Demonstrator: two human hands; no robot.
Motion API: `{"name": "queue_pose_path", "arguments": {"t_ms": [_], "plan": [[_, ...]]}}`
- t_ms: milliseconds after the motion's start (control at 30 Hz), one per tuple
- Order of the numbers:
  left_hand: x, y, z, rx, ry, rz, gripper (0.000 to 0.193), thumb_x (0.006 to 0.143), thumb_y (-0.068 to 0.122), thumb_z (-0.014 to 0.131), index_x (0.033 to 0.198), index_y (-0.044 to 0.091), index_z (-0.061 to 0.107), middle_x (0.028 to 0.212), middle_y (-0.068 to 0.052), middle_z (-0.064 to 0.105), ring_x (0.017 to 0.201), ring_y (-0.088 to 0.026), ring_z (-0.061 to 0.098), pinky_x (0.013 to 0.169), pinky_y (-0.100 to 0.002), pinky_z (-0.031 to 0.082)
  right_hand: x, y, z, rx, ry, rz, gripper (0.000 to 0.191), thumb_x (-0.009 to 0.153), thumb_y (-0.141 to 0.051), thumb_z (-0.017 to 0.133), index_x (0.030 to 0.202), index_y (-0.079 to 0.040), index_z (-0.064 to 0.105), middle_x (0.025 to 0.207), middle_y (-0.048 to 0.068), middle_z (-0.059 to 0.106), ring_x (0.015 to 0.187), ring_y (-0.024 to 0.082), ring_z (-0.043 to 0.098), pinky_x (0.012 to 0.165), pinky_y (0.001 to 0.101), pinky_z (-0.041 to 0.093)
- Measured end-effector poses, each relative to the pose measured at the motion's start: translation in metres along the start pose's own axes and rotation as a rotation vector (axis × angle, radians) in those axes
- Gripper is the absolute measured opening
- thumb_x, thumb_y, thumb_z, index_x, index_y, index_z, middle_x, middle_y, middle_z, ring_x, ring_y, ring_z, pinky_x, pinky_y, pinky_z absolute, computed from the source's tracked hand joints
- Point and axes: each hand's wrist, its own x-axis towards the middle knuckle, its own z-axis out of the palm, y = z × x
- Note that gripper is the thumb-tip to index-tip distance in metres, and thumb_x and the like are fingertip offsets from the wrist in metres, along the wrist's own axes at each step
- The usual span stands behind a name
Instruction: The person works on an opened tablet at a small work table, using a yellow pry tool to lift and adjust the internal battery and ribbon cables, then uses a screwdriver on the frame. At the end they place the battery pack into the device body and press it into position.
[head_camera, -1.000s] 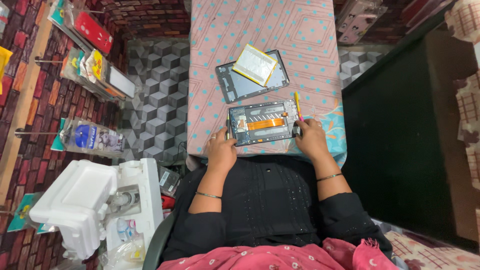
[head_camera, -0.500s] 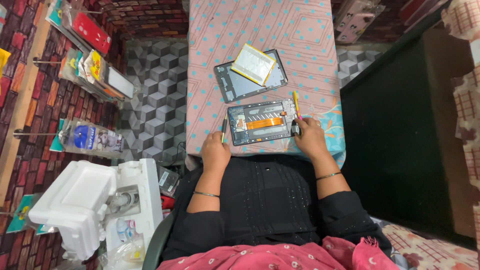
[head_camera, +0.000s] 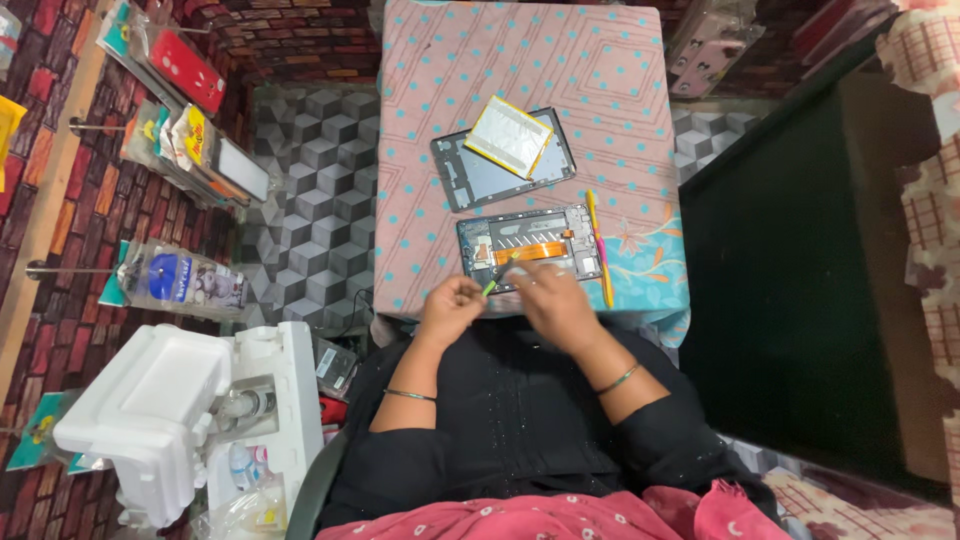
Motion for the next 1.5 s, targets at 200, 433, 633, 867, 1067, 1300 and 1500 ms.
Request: {"name": "queue_pose_path", "arguments": {"t_ms": [200, 433, 633, 867, 1067, 1300, 1500], "plan": [[-0.005, 0.001, 0.002, -0.099, -0.156, -0.087, 0.012, 0.092, 0.003, 0.073, 0.101, 0.003, 0.065, 0.080, 0.000, 0.066, 0.062, -0.004, 0.060, 0.052, -0.021, 0.049, 0.011, -0.019, 0.006, -0.010, -0.081, -0.156, 0.028, 0.080, -0.007, 0.071, 0.108, -0.008, 0.070, 0.112, 0.006, 0.070, 0.099, 0.028, 0.064, 0.085, 0.0426, 0.050], [-0.002, -0.001, 0.003, -0.111, -0.128, -0.103, 0.007, 0.093, 0.004, 0.071, 0.097, 0.001, 0.065, 0.082, -0.003, 0.068, 0.060, -0.007, 0.063, 0.050, -0.023, 0.051, 0.009, -0.016, 0.004, -0.129, -0.132, -0.168, 0.034, 0.080, -0.009, 0.069, 0.113, -0.004, 0.071, 0.113, 0.007, 0.069, 0.104, 0.027, 0.062, 0.086, 0.0426, 0.048], [-0.002, -0.001, -0.004, -0.161, -0.092, -0.076, 0.010, 0.094, 0.004, 0.072, 0.102, -0.001, 0.070, 0.082, -0.004, 0.068, 0.063, -0.008, 0.064, 0.054, -0.023, 0.053, 0.018, -0.009, -0.005, -0.180, 0.044, -0.006, 0.036, 0.081, -0.008, 0.070, 0.117, -0.005, 0.070, 0.123, 0.013, 0.066, 0.113, 0.033, 0.060, 0.094, 0.0469, 0.045], [-0.001, -0.003, 0.001, -0.127, -0.085, -0.099, 0.013, 0.093, 0.005, 0.072, 0.104, -0.002, 0.071, 0.083, -0.003, 0.069, 0.063, -0.009, 0.064, 0.054, -0.024, 0.053, 0.008, -0.001, -0.004, -0.237, -0.052, -0.077, 0.031, 0.079, -0.008, 0.074, 0.110, -0.011, 0.075, 0.115, 0.005, 0.070, 0.108, 0.026, 0.061, 0.094, 0.0453, 0.044], [-0.004, 0.001, -0.008, 0.294, 0.183, 0.134, 0.022, 0.085, 0.010, 0.079, 0.104, 0.001, 0.073, 0.087, -0.007, 0.072, 0.066, -0.016, 0.064, 0.061, -0.031, 0.055, -0.005, 0.014, 0.013, -0.018, 0.057, 0.188, 0.029, 0.083, -0.005, 0.079, 0.112, -0.005, 0.071, 0.106, 0.010, 0.071, 0.100, 0.033, 0.068, 0.085, 0.0430, 0.056], [-0.011, 0.002, -0.001, 0.986, 0.206, 0.350, 0.025, 0.077, 0.005, 0.072, 0.102, 0.006, 0.074, 0.101, -0.014, 0.071, 0.098, -0.038, 0.066, 0.086, -0.047, 0.053, -0.015, 0.017, 0.019, 0.302, 0.216, 0.387, 0.079, 0.088, -0.001, 0.078, 0.152, 0.002, 0.033, 0.099, 0.014, 0.073, 0.086, 0.025, 0.077, 0.075, 0.0342, 0.061], [-0.005, -0.001, 0.007, 0.943, 0.195, 0.433, 0.021, 0.077, 0.005, 0.074, 0.098, 0.006, 0.073, 0.098, -0.012, 0.071, 0.097, -0.035, 0.067, 0.086, -0.045, 0.054, -0.001, 0.001, 0.030, 0.313, 0.245, 0.322, 0.069, 0.089, 0.000, 0.078, 0.148, -0.004, 0.042, 0.101, 0.015, 0.075, 0.089, 0.026, 0.077, 0.079, 0.0353, 0.061]]}}
